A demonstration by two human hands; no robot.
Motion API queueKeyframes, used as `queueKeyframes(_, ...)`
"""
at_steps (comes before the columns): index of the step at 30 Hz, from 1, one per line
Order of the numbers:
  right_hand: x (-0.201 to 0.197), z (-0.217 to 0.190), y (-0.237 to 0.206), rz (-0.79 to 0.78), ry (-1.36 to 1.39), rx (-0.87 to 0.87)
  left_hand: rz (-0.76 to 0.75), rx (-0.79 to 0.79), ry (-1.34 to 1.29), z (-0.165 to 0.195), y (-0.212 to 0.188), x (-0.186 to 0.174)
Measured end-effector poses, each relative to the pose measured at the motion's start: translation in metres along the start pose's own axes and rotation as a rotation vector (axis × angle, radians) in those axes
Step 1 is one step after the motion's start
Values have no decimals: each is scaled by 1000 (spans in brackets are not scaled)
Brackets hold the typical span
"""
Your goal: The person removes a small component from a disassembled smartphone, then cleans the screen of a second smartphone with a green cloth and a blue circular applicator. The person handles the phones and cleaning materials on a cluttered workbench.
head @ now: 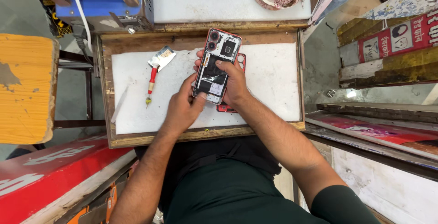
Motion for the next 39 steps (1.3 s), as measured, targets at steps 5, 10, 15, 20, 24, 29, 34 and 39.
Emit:
queueKeyframes(5, -5, 0, -3, 9, -16, -116, 68, 35, 195, 2, -2, 1)
queueKeyframes(10, -10, 4, -4, 17, -37, -169, 2, -46, -258, -16, 1, 4)
queueKeyframes(15, -11, 7, 4, 24, -224, -242, 131, -159, -704, -32, 9, -17)
queueKeyframes(20, -2, 22, 15, -33, -687, -138, 299, -38, -668, -20, 27, -60)
queueKeyframes(24, 9, 17, 18, -15, -710, -176, 109, -139, -633, -14, 42, -54)
queueKeyframes(29, 23, 20, 15, -124, -756, -230, 100, -16, -580, -5, 37, -63)
queueKeyframes(34, 30, 14, 4, -171, -1015, -416, 121, 41, -622, -5, 34, -65)
queueKeyframes(39, 33, 10, 6, -154, -981, -419, 145, -3, -673, -8, 34, -66)
Point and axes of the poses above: each hand's wrist, its own y-axis towards the middle knuckle, its own x-axis out of the palm, z = x × y, the point moved 8 cm from there along y, towards the middle knuckle, and after that the axes turned 4 degrees about z, right-handed, at the moved point
